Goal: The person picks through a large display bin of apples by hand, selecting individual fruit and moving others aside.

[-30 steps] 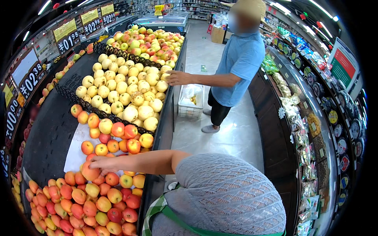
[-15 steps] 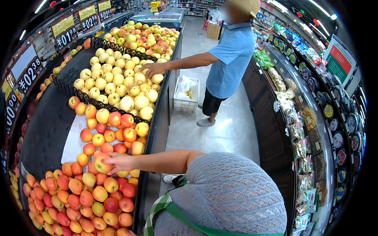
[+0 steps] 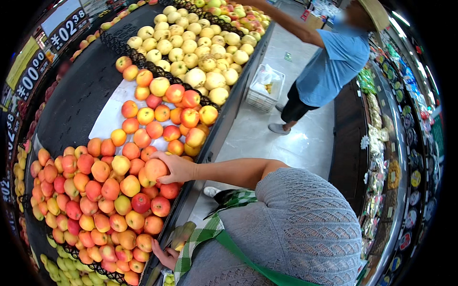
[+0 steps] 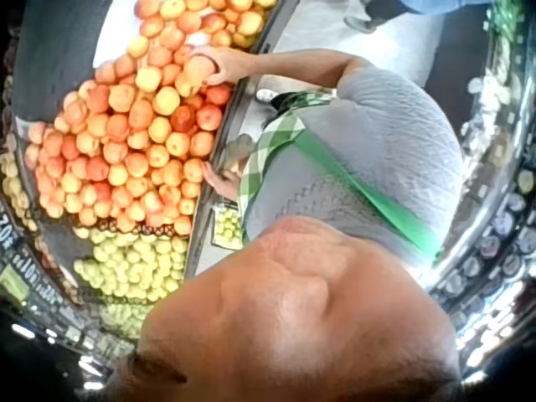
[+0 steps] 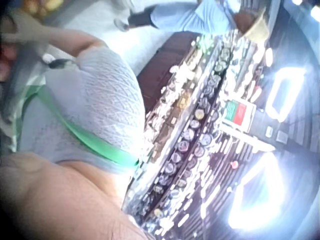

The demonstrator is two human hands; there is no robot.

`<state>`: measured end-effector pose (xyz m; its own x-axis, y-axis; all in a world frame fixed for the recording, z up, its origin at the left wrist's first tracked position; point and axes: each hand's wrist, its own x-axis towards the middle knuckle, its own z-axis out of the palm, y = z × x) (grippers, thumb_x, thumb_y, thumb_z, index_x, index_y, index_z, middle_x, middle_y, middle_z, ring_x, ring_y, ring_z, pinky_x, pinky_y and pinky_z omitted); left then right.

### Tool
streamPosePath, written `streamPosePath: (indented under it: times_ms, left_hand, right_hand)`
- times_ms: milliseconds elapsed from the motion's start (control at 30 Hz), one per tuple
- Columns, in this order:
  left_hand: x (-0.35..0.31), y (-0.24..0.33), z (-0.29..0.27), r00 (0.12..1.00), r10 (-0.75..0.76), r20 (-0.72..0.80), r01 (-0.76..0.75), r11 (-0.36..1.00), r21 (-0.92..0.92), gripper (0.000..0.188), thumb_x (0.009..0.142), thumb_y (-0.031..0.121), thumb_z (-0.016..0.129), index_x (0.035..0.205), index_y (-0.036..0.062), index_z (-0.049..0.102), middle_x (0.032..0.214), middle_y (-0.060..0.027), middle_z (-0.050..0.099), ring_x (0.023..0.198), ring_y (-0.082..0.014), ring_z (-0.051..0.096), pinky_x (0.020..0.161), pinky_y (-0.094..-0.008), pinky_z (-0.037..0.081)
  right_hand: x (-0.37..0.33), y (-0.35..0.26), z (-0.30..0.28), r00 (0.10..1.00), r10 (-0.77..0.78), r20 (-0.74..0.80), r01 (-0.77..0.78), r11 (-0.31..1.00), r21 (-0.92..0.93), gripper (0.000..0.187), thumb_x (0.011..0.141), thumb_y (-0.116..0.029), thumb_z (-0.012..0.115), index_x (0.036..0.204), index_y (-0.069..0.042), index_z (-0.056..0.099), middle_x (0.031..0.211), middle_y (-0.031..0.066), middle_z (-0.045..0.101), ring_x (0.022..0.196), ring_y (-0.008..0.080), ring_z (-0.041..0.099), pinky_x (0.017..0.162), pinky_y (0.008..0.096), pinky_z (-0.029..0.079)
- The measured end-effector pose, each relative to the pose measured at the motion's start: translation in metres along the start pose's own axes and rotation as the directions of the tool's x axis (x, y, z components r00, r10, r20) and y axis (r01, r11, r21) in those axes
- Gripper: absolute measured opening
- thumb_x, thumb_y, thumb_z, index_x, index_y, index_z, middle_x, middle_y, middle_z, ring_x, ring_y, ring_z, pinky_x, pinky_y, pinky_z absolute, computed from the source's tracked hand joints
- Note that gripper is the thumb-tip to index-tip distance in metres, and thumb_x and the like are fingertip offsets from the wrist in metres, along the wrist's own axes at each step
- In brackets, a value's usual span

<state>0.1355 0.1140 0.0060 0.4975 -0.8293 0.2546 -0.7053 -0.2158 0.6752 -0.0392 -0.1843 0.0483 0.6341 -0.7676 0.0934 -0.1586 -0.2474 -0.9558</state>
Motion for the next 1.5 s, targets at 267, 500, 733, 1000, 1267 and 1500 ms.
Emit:
streamPosePath:
  times_ms: [267, 500, 733, 1000, 1267, 1500]
  left_hand:
    - [0.003, -0.01, 0.018, 0.976, -0.164, -0.14, 0.158, 0.986, -0.055, 0.03, 0.089, -0.001, 0.051, 0.117, -0.0057, 0.059, 0.118, -0.0236, 0.061, 0.107, -0.0345, 0.061, 0.091, -0.037, 0.048]
    - [0.001, -0.04, 0.028, 0.957, -0.165, -0.24, 0.197, 0.973, 0.117, 0.015, 0.093, 0.014, 0.064, 0.105, 0.006, 0.07, 0.101, -0.0154, 0.07, 0.091, -0.0303, 0.067, 0.087, -0.0373, 0.054]
    - [0.012, -0.038, 0.035, 0.965, -0.145, -0.217, 0.161, 0.985, 0.058, 0.015, 0.091, 0.011, 0.064, 0.104, 0.0046, 0.069, 0.098, -0.0157, 0.07, 0.089, -0.0309, 0.067, 0.085, -0.0371, 0.054]
    - [0.019, -0.034, 0.035, 0.976, -0.098, -0.194, 0.1, 0.995, 0.001, 0.016, 0.089, 0.009, 0.064, 0.103, 0.003, 0.069, 0.096, -0.0161, 0.07, 0.087, -0.0315, 0.068, 0.082, -0.0369, 0.054]
    - [0.018, -0.051, 0.025, 0.992, 0.027, -0.12, -0.034, 0.998, -0.056, 0.018, 0.088, 0.01, 0.067, 0.104, 0.0021, 0.068, 0.097, -0.0173, 0.069, 0.088, -0.0314, 0.068, 0.08, -0.0379, 0.053]
    - [0.02, -0.013, 0.018, 0.977, -0.131, -0.168, 0.114, 0.988, -0.107, 0.016, 0.087, 0.004, 0.065, 0.102, 0.0031, 0.068, 0.103, -0.0157, 0.069, 0.092, -0.0307, 0.068, 0.079, -0.035, 0.054]
  right_hand:
    - [0.002, 0.013, -0.003, 0.976, -0.148, 0.158, 0.157, 0.987, -0.043, 0.072, 0.075, -0.03, 0.075, 0.133, -0.003, 0.04, 0.127, 0.0233, 0.053, 0.117, 0.0351, 0.055, 0.097, 0.0414, 0.046]
    - [0.007, 0.023, -0.003, 0.962, -0.149, 0.229, 0.145, 0.989, 0.035, 0.076, 0.076, -0.034, 0.075, 0.135, -0.002, 0.039, 0.13, 0.0218, 0.05, 0.121, 0.0347, 0.052, 0.102, 0.0415, 0.042]
    - [0.004, -0.005, -0.015, 0.925, -0.088, 0.371, 0.093, 0.996, 0.006, 0.077, 0.075, -0.038, 0.077, 0.135, -0.004, 0.041, 0.127, 0.0202, 0.054, 0.118, 0.0343, 0.055, 0.1, 0.0407, 0.044]
    - [0.005, 0.003, -0.012, 0.969, -0.114, 0.219, 0.122, 0.992, -0.021, 0.074, 0.076, -0.035, 0.076, 0.134, -0.004, 0.041, 0.124, 0.021, 0.056, 0.114, 0.035, 0.058, 0.097, 0.0405, 0.046]
    - [0.018, 0.049, 0.001, 0.987, -0.1, -0.123, 0.103, 0.995, 0.012, 0.066, 0.079, -0.025, 0.072, 0.133, 0.0, 0.044, 0.123, 0.0143, 0.055, 0.116, 0.0243, 0.054, 0.101, 0.0377, 0.043]
    - [0.097, -0.046, 0.009, 0.999, -0.034, 0.013, 0.018, 0.767, 0.642, 0.061, 0.086, -0.011, 0.065, 0.14, 0.0, 0.04, 0.131, 0.0089, 0.051, 0.122, 0.0175, 0.05, 0.103, 0.0317, 0.041]
